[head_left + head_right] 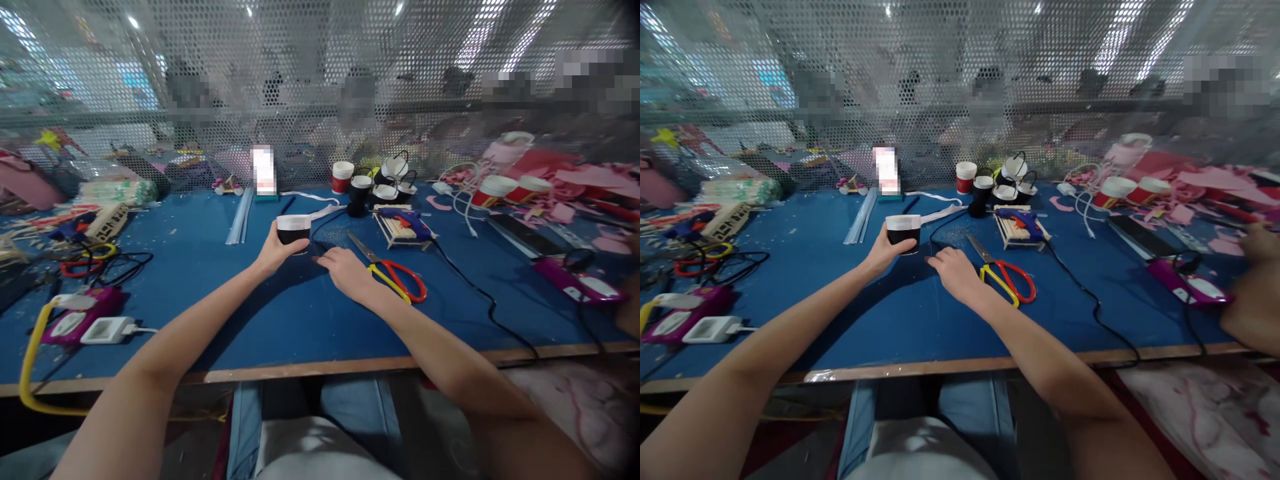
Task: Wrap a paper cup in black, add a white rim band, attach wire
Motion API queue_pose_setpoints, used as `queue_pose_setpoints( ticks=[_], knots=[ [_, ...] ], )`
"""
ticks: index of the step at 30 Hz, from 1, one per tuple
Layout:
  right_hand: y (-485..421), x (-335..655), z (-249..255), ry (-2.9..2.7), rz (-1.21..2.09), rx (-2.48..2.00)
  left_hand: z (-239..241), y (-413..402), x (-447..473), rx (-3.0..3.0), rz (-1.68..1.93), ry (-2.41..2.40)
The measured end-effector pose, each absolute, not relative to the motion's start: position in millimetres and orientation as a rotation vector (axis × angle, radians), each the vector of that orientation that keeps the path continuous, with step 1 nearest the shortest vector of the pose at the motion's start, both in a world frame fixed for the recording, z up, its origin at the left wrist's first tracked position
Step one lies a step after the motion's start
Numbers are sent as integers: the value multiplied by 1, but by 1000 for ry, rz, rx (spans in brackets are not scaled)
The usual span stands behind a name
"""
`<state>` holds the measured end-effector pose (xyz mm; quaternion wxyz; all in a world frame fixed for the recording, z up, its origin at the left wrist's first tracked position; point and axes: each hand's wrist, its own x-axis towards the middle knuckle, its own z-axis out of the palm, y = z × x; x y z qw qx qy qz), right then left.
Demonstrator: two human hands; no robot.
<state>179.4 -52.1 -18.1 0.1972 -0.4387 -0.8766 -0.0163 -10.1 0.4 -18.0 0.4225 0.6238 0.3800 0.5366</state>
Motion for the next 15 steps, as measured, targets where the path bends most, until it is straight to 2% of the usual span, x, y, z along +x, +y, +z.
queue_pose_setpoints(
  ticks=[8,15],
  knots=[
    [-62,186,9,-1717,282,-1120,-20,-22,7,1300,939,659],
    [-60,187,9,-1781,483,-1063,-20,-34,14,1365,789,663]
  ],
)
